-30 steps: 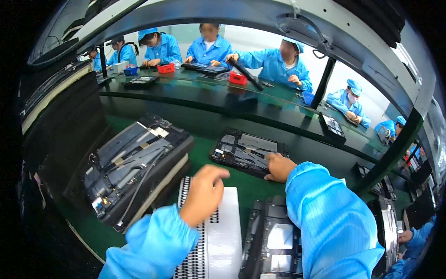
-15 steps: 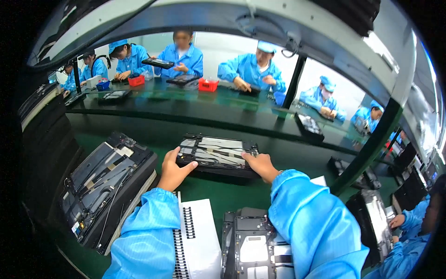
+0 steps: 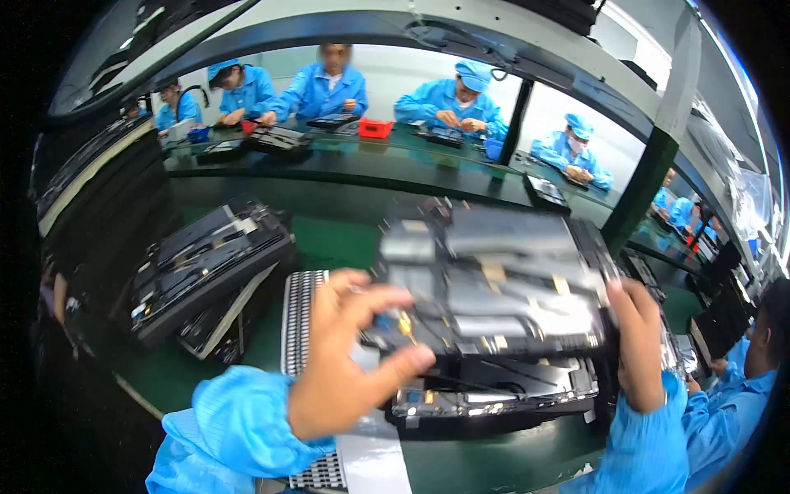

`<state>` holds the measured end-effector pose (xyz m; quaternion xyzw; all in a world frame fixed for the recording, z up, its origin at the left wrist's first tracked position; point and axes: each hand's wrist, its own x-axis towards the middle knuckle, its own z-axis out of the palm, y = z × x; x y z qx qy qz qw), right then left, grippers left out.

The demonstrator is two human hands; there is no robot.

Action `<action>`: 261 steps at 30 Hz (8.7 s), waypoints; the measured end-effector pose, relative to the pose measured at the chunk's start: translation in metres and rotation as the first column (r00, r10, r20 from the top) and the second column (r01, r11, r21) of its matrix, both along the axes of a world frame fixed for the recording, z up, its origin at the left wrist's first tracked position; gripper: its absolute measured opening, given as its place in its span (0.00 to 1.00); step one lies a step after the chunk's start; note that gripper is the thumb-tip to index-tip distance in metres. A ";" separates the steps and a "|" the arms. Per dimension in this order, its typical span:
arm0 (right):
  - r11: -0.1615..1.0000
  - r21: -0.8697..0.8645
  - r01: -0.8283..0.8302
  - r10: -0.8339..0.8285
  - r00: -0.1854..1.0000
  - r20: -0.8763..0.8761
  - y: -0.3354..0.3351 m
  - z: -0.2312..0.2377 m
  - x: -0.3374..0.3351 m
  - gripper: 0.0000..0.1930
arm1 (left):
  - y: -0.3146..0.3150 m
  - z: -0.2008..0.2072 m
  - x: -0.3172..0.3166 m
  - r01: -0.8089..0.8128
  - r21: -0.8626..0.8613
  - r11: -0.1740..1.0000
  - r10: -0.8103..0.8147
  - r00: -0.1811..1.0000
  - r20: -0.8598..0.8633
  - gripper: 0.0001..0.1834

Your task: The person applies labels to an electronic device chassis and secures internal cables inside the chassis with tape, working by hand on an assembly line.

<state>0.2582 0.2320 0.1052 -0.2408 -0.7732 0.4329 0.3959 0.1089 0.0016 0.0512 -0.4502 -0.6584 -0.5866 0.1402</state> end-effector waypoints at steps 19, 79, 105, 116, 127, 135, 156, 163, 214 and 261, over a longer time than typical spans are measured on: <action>0.558 0.020 -0.830 0.829 0.556 -0.061 -0.241 -0.068 -0.043 0.20 | -0.250 -0.048 -0.071 -0.527 0.389 0.756 0.144 0.713 0.686 0.24; 0.819 0.312 -0.481 0.342 0.847 0.406 -0.219 -0.137 -0.071 0.09 | -0.058 -0.114 -0.092 0.039 -0.614 0.788 -0.225 0.948 -0.227 0.28; 0.901 0.278 -0.334 0.320 0.942 0.097 -0.212 -0.130 -0.105 0.04 | -0.042 -0.114 -0.100 0.033 -0.724 0.689 -0.391 0.858 -0.333 0.28; 0.951 -0.183 -0.250 0.214 0.957 -0.194 -0.088 -0.040 0.078 0.00 | -0.032 0.004 -0.024 0.213 -0.194 0.958 -0.280 0.845 -0.455 0.18; 0.942 0.139 -0.306 0.297 0.952 0.076 -0.063 -0.041 0.035 0.03 | 0.042 -0.005 0.021 0.465 -0.094 0.880 -0.388 0.592 -0.706 0.11; 0.939 0.132 -0.318 0.309 0.947 0.086 -0.059 -0.043 0.034 0.02 | 0.046 -0.009 0.018 0.464 -0.089 0.881 -0.376 0.574 -0.728 0.10; 0.921 0.309 -0.239 0.240 0.970 0.037 -0.058 -0.045 0.040 0.05 | 0.049 0.020 0.037 0.399 -0.371 0.839 -0.533 0.464 -0.707 0.16; 0.925 0.293 -0.243 0.256 0.967 -0.006 -0.054 -0.046 0.043 0.08 | 0.051 0.021 0.038 0.383 -0.384 0.840 -0.533 0.452 -0.715 0.16; 0.776 0.520 -0.357 0.400 0.916 0.031 -0.131 -0.073 0.039 0.09 | -0.042 -0.021 -0.032 0.211 -0.324 0.922 -0.294 0.927 -0.232 0.16; 0.983 -0.147 -0.111 0.053 0.934 -0.352 -0.007 -0.057 0.103 0.01 | 0.065 0.053 0.062 0.451 -0.585 0.674 -0.738 0.428 -0.521 0.20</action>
